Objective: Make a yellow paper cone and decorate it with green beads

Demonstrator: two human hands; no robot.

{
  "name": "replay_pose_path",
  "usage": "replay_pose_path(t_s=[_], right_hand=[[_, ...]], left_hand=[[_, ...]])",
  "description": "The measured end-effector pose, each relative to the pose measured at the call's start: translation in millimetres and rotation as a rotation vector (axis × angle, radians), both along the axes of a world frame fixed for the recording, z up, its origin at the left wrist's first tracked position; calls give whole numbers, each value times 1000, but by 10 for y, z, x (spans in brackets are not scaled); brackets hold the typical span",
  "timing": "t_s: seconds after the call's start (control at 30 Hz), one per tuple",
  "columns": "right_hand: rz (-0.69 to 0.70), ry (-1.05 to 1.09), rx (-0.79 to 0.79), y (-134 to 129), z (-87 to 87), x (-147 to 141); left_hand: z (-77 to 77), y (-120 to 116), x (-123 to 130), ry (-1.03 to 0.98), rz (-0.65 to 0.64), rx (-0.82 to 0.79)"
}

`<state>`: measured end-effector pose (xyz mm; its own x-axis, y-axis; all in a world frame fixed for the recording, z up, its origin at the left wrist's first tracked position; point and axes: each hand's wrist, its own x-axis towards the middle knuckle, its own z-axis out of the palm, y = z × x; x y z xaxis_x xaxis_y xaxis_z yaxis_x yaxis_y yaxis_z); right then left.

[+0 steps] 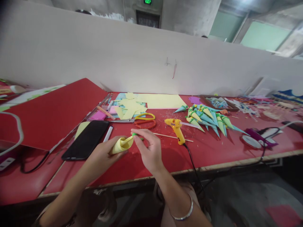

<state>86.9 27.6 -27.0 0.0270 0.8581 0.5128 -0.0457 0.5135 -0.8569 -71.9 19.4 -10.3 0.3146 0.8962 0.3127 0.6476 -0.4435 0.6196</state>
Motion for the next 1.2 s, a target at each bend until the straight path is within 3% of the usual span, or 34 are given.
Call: replay_pose_path(t_s=[0.43, 0.7, 0.8, 0.93, 1.07, 1.2], right_hand=[[53, 117, -53, -14, -12, -41], [-23, 12, 7, 71, -36, 3], [-71, -206, 16, 153, -102, 56], [-143, -755, -57, 246, -265, 115], [-161, -787, -102, 282, -361, 112], [-137, -693, -112, 279, -315, 68]], left_hand=[[-6, -15, 7, -76, -41, -3], [14, -24, 7, -144, -18, -57], [7, -7, 26, -250, 81, -48], [-45, 27, 67, -424, 249, -66], [-83, 47, 132, -683, 245, -272], [-54, 41, 185, -1033, 173, -446]])
